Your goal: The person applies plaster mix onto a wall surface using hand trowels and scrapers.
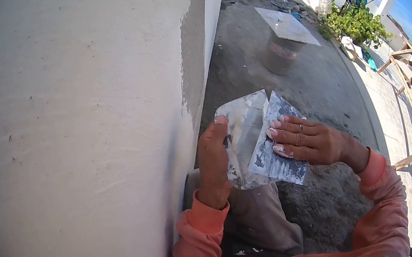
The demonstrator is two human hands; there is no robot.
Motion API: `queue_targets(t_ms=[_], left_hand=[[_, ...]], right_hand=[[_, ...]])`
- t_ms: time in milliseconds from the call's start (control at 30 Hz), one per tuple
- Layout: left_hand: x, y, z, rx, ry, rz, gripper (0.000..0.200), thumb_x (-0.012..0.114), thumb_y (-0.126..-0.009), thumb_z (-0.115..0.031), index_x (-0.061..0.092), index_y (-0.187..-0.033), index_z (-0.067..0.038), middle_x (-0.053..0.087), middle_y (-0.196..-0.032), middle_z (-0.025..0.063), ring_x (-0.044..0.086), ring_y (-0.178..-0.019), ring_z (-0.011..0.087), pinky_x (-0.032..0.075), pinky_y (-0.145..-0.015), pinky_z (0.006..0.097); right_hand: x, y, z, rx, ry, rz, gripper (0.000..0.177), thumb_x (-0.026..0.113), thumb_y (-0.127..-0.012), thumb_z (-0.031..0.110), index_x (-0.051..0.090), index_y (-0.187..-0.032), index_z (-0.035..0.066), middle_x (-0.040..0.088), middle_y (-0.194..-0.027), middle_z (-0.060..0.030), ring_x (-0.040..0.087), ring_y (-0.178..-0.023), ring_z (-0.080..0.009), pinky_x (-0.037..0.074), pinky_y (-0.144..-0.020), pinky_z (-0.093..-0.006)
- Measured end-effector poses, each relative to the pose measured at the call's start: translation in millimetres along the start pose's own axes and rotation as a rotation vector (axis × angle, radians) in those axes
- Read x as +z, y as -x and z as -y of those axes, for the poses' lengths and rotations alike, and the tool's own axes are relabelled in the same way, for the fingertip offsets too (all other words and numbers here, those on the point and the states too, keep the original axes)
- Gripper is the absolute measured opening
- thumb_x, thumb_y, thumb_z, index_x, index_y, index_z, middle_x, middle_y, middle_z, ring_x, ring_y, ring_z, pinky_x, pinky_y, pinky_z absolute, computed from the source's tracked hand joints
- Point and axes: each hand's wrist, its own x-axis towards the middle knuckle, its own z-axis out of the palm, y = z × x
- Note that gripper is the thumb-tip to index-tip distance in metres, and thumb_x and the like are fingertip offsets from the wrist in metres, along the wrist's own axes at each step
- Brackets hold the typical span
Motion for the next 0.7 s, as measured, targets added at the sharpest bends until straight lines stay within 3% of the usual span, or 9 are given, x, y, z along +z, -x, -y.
queue_targets(t_ms=[133, 267, 300, 400, 433, 533, 600, 633, 700], left_hand=[[-4, -2, 3, 0.021, -0.030, -0.013, 0.034, 0.047, -0.102, -0.026, 0.058, -0.115, 0.004, 0.067, -0.105, 0.0099, 0.066, -0.089, 0.0156, 0.054, -0.080, 0.0294], [-4, 2, -8, 0.022, -0.071, -0.059, 0.033, 0.046, -0.102, -0.024, 0.059, -0.115, 0.004, 0.067, -0.104, 0.0098, 0.067, -0.088, 0.0154, 0.055, -0.079, 0.0295], [-3, 2, -10, 0.038, -0.071, -0.068, 0.033, 0.046, -0.102, -0.024, 0.059, -0.114, 0.004, 0.067, -0.104, 0.0099, 0.067, -0.088, 0.0154, 0.055, -0.079, 0.0296], [-3, -1, -10, 0.032, -0.066, -0.085, 0.034, 0.044, -0.102, -0.023, 0.058, -0.115, 0.004, 0.067, -0.104, 0.0106, 0.067, -0.089, 0.0179, 0.055, -0.081, 0.0308], [-8, -3, -7, 0.015, -0.055, -0.081, 0.035, 0.044, -0.102, -0.024, 0.058, -0.116, 0.004, 0.067, -0.105, 0.0110, 0.067, -0.091, 0.0188, 0.055, -0.081, 0.0315], [-16, -9, 4, -0.047, 0.021, -0.083, 0.037, 0.042, -0.102, -0.025, 0.057, -0.119, 0.005, 0.066, -0.108, 0.0128, 0.067, -0.095, 0.0216, 0.054, -0.084, 0.0339], [-17, -12, 10, -0.103, 0.078, -0.064, 0.039, 0.042, -0.102, -0.026, 0.054, -0.123, 0.005, 0.065, -0.112, 0.0139, 0.066, -0.098, 0.0232, 0.054, -0.086, 0.0356], [-17, -13, 12, -0.136, 0.103, -0.042, 0.041, 0.041, -0.102, -0.027, 0.052, -0.126, 0.005, 0.064, -0.114, 0.0143, 0.066, -0.099, 0.0239, 0.054, -0.087, 0.0365], [-15, -14, 14, -0.203, 0.175, 0.019, 0.043, 0.040, -0.102, -0.028, 0.050, -0.129, 0.004, 0.063, -0.117, 0.0151, 0.065, -0.102, 0.0249, 0.053, -0.090, 0.0375]], right_hand=[[8, 27, -22, 0.126, 0.134, 0.019, 0.047, 0.055, -0.085, 0.000, 0.053, -0.132, 0.003, 0.046, -0.145, -0.0155, 0.043, -0.135, -0.0309, 0.035, -0.114, -0.0453], [10, 49, -45, 0.462, 0.213, 0.033, 0.052, 0.055, -0.080, -0.009, 0.053, -0.131, 0.003, 0.043, -0.147, -0.0154, 0.038, -0.138, -0.0303, 0.031, -0.116, -0.0424], [18, 47, -44, 0.468, 0.148, -0.231, 0.041, 0.055, -0.084, -0.009, 0.056, -0.124, 0.001, 0.060, -0.126, -0.0171, 0.058, -0.119, -0.0272, 0.047, -0.100, -0.0345], [17, 54, -24, 0.982, -0.279, -0.329, 0.027, 0.056, -0.090, -0.006, 0.059, -0.116, -0.001, 0.064, -0.095, -0.0108, 0.061, -0.081, -0.0184, 0.048, -0.072, -0.0290], [19, 38, -18, 0.795, -0.296, -0.589, 0.017, 0.055, -0.093, -0.003, 0.061, -0.110, -0.002, 0.056, -0.077, -0.0036, 0.045, -0.065, -0.0110, 0.037, -0.057, -0.0276], [8, 17, 6, 0.788, -0.372, -0.619, 0.019, 0.053, -0.094, -0.004, 0.059, -0.112, -0.004, 0.057, -0.080, -0.0050, 0.045, -0.065, -0.0103, 0.038, -0.058, -0.0249], [7, -1, 15, 0.585, -0.316, -0.621, 0.032, 0.056, -0.090, -0.007, 0.054, -0.121, -0.007, 0.062, -0.105, -0.0166, 0.060, -0.089, -0.0197, 0.048, -0.077, -0.0290], [10, -18, 13, 0.357, -0.260, -0.673, 0.035, 0.056, -0.089, -0.007, 0.052, -0.124, -0.007, 0.061, -0.114, -0.0201, 0.061, -0.100, -0.0245, 0.049, -0.085, -0.0327], [6, -28, 14, 0.064, -0.211, -0.587, 0.041, 0.058, -0.088, -0.004, 0.050, -0.128, -0.006, 0.055, -0.129, -0.0250, 0.056, -0.118, -0.0327, 0.045, -0.098, -0.0405]])
